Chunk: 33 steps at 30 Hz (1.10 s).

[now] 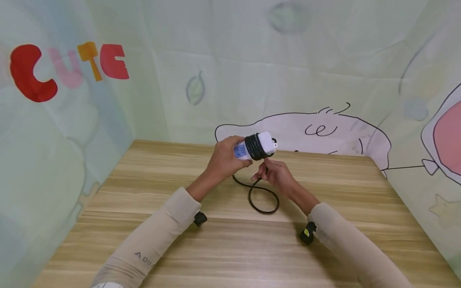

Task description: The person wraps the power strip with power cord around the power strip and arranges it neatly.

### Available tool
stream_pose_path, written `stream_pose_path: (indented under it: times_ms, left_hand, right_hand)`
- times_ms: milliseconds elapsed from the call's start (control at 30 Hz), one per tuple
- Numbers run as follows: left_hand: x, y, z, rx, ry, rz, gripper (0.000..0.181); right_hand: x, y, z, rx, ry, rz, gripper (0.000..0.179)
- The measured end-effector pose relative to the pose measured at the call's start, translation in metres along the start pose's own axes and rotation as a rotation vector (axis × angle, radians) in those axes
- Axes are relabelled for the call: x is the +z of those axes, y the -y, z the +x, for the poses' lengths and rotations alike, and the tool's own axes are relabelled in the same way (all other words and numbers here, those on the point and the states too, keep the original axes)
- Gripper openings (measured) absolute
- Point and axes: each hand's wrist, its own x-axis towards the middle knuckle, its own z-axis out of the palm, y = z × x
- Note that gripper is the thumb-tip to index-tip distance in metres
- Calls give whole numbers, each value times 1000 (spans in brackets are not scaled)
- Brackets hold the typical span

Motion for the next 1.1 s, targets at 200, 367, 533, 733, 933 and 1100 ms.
stream_pose_path:
  times_ms: [200,367,533,733,933,1100]
  left_hand:
    - [-3,5,2,-19,-38,6,69]
    - [-4,9,3,-9,-58,20,67]
    - [-5,12,3,-12,-74,40,68]
    - [-8,10,4,-10,-88,44,70]
    - [-9,11,6,-38,-103,43,70]
    - [-7,14,5,-46,-97,50,69]
  right_hand:
    - [6,2,-1,30,81,-28,41]
    - [11,6,-2,131,108,-94,31]
    - [15,11,-3,179,129,-195,20]
    - [20,14,-9,239,177,-212,10]
    - [28,16,-18,299,250,-252,18]
    - [33,16,-23,316,234,-356,33]
